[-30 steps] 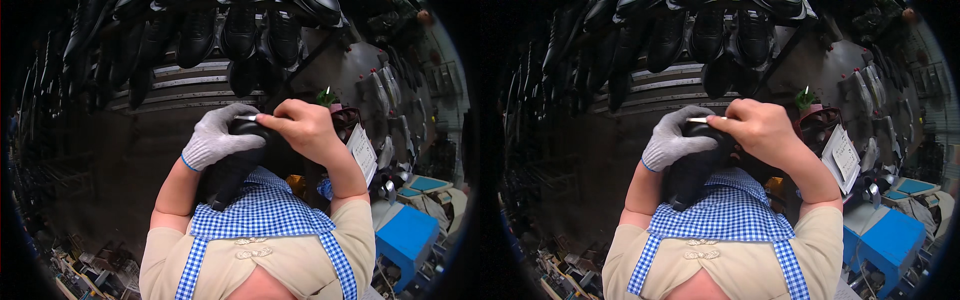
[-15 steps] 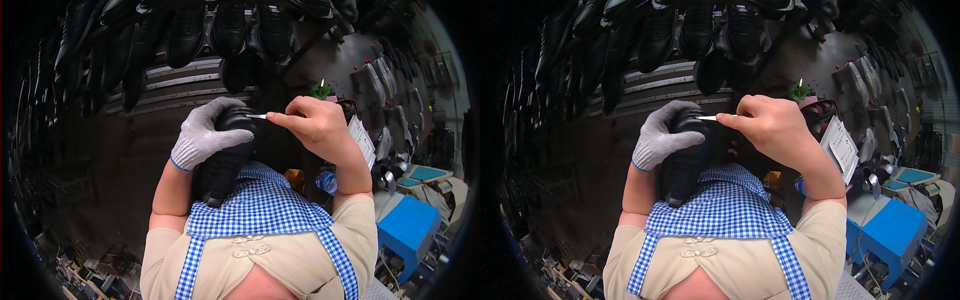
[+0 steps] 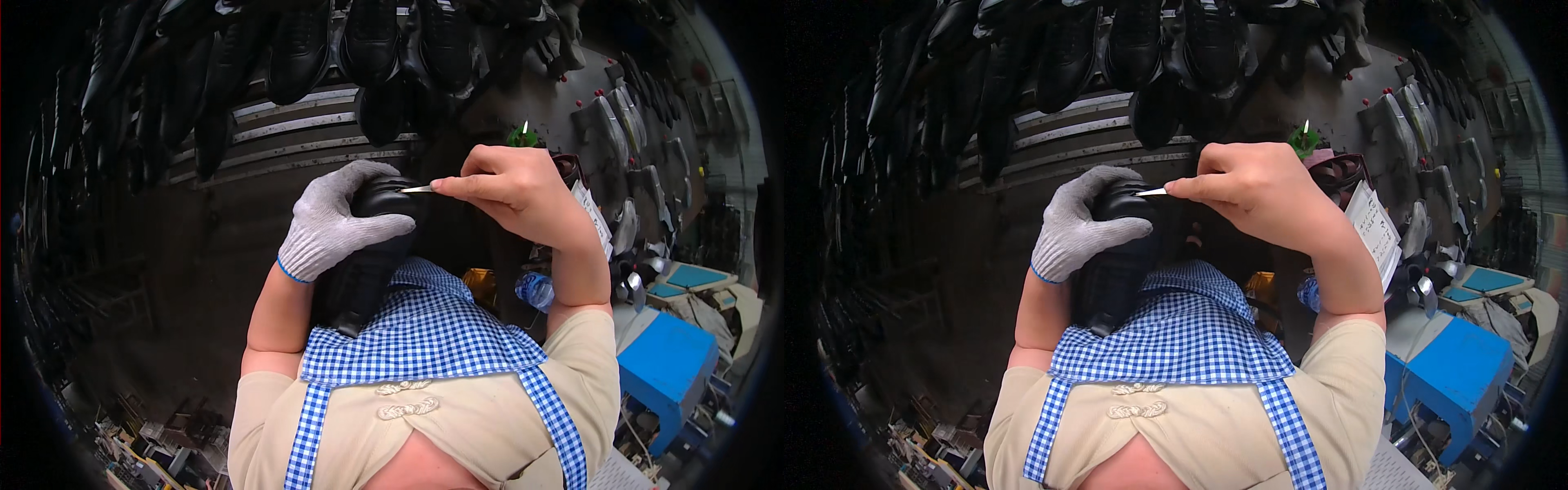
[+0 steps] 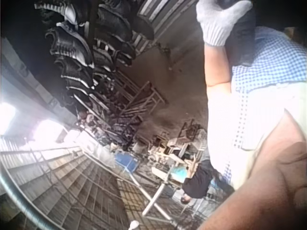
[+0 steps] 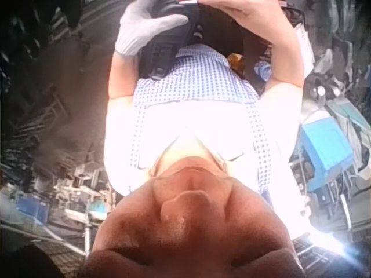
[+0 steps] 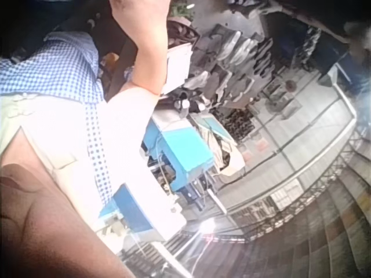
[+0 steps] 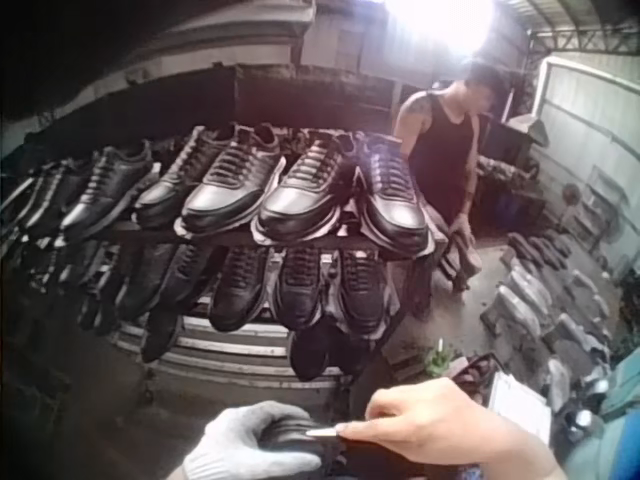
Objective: The person uses a small metal tool to scrape the soles and edges of black shoes hanging on a metal rack. They handle the shoes one by one, scraping debris from the tread and placing the cleaned shoes back on the rack.
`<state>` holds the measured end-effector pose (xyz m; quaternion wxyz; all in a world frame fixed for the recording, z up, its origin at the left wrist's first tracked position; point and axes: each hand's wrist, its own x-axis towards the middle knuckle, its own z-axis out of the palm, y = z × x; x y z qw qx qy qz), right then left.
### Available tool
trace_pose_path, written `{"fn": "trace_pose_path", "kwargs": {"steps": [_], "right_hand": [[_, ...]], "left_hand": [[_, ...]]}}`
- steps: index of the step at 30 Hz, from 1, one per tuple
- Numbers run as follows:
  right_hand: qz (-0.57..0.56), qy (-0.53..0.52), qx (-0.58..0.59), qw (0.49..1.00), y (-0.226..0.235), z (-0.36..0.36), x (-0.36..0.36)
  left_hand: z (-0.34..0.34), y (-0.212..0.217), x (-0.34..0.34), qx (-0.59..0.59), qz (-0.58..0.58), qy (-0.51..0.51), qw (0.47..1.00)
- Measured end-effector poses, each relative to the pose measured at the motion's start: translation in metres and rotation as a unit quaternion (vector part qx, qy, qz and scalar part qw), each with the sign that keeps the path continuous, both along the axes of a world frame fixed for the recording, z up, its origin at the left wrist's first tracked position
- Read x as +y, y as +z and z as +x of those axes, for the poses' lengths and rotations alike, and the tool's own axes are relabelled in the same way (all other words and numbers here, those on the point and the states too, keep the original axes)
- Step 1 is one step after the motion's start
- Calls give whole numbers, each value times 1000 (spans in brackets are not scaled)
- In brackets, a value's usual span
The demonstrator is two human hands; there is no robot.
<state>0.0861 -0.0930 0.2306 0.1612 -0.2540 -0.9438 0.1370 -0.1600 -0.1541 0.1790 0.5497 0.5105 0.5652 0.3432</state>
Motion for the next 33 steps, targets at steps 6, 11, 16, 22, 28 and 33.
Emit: {"fn": "trace_pose_path", "kwargs": {"steps": [6,11,16,22,28,33], "right_hand": [[-38,-4,28,999,-7,4,-1],[-39,-4,14,999,-5,2,-10],[8,-26,-13,1000,-13,-4,-18],[-67,-47,45,996,-27,-2,-26],[-3,-69,-13,998,-30,-3,-30],[6,-65,-22,998,-23,10,-30]], "left_hand": [[-4,1,0,14,6,-10,1000],[-1,0,0,-6,9,-23,1000],[0,-4,-3,18,47,-38,998],[1,-8,-3,27,17,-38,999],[2,-13,-6,65,52,-47,995],[3,-7,-7,32,23,-30,999]]}}
